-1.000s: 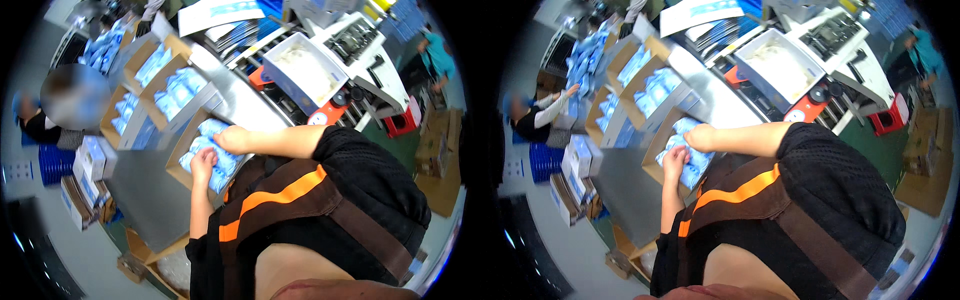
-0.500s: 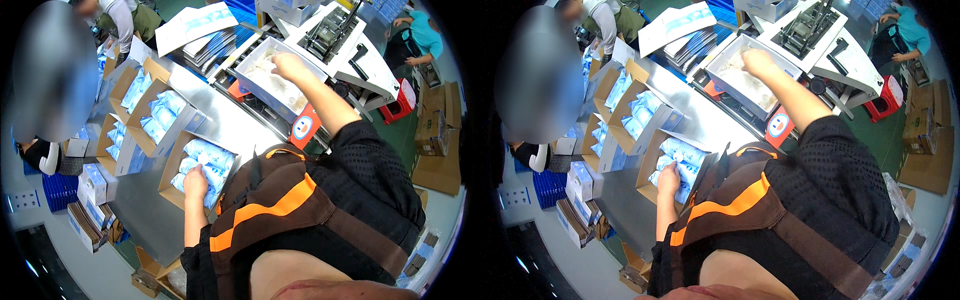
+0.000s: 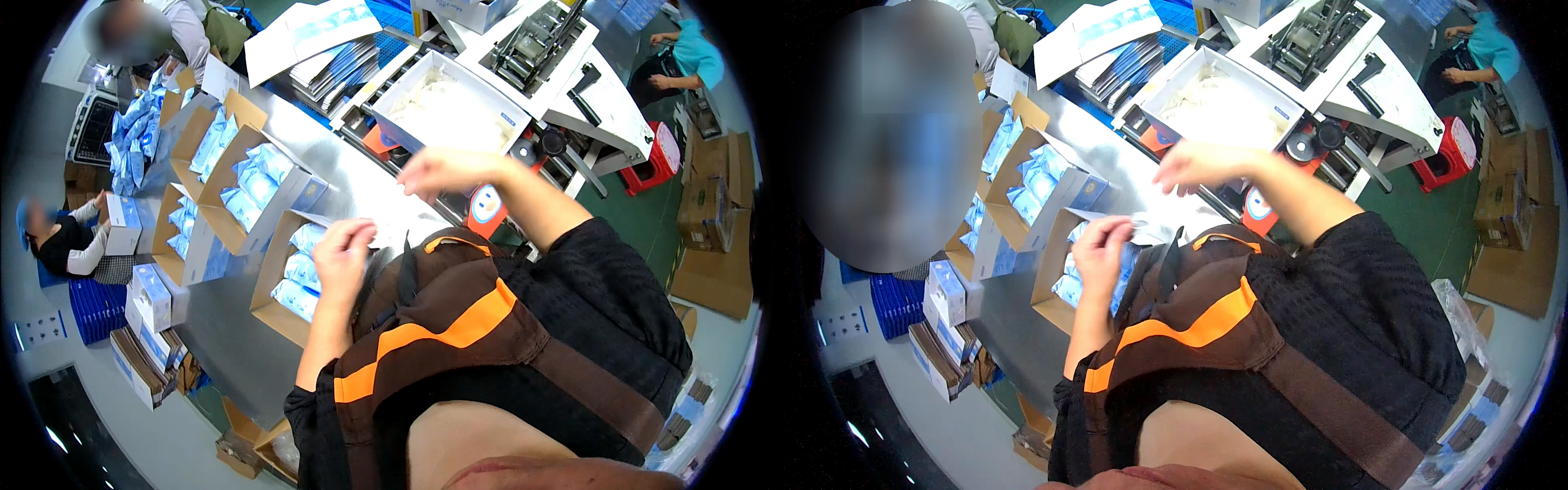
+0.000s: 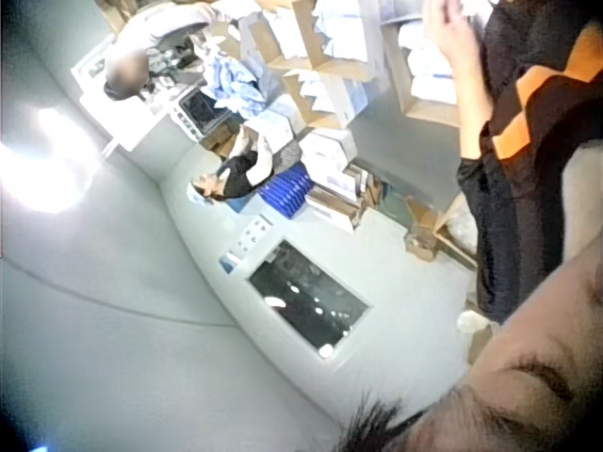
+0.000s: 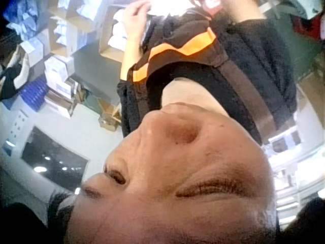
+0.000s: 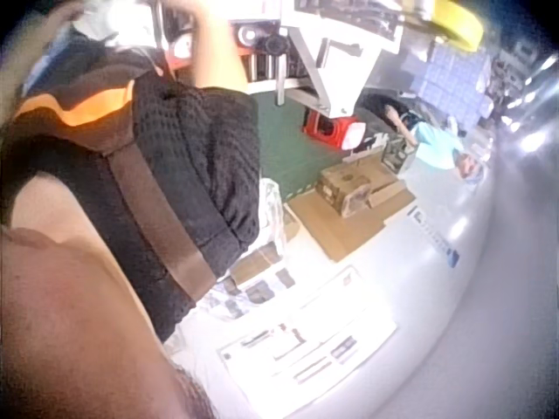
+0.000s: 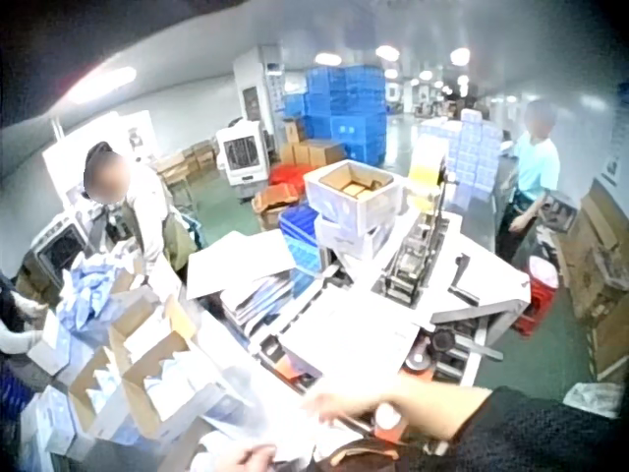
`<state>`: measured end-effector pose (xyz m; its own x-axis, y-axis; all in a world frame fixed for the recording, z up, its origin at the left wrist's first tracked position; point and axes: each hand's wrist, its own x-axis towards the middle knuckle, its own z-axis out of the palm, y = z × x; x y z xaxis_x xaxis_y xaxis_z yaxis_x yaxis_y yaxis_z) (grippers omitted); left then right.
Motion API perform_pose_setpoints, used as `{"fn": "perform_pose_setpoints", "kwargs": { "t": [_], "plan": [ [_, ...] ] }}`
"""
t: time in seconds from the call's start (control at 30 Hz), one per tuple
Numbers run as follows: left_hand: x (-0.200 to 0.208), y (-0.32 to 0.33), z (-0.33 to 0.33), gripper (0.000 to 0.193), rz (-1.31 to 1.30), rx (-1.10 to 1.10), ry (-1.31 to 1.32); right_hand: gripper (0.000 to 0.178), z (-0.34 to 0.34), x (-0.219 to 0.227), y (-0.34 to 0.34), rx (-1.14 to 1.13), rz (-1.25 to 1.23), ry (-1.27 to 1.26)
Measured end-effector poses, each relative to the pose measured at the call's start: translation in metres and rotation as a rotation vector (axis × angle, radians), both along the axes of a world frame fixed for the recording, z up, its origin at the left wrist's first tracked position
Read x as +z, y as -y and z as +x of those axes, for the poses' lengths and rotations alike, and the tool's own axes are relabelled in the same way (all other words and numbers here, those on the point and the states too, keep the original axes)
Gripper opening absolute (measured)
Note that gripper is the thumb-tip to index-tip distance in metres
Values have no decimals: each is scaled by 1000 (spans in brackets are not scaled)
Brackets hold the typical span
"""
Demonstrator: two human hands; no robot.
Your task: The person packs blue-wrapped items into cardboard boxes on a metal table. They place the items inside, add a white paper sheet, and close the box flaps. The person repeats this process for multiple boxes.
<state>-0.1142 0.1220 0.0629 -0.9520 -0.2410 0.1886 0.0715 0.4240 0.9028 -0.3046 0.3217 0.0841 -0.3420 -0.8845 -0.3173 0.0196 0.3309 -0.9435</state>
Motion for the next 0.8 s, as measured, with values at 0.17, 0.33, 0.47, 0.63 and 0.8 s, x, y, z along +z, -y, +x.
{"fn": "perform_pose_setpoints", "kwargs": {
  "t": [0.17, 0.33, 0.47, 0.63, 0.8],
  "plan": [
    [-62, 89, 66, 25, 322, 284, 469, 28, -85, -75, -54, -88, 663, -1074],
    [-122, 122, 126, 26, 40, 118, 808, 13, -96, -80, -63, -110, 611, -803],
    [-108, 98, 121, 28, -439, 133, 721, 9, -113, -62, -90, -374, 491, -636],
    [-98, 91, 135, 30, -645, 193, 554, 21, -93, -25, -74, -598, 154, -338],
    [-70, 98, 146, 31, -568, 491, 238, 10, 22, -3, 60, -85, -187, -526]
  ]
}}
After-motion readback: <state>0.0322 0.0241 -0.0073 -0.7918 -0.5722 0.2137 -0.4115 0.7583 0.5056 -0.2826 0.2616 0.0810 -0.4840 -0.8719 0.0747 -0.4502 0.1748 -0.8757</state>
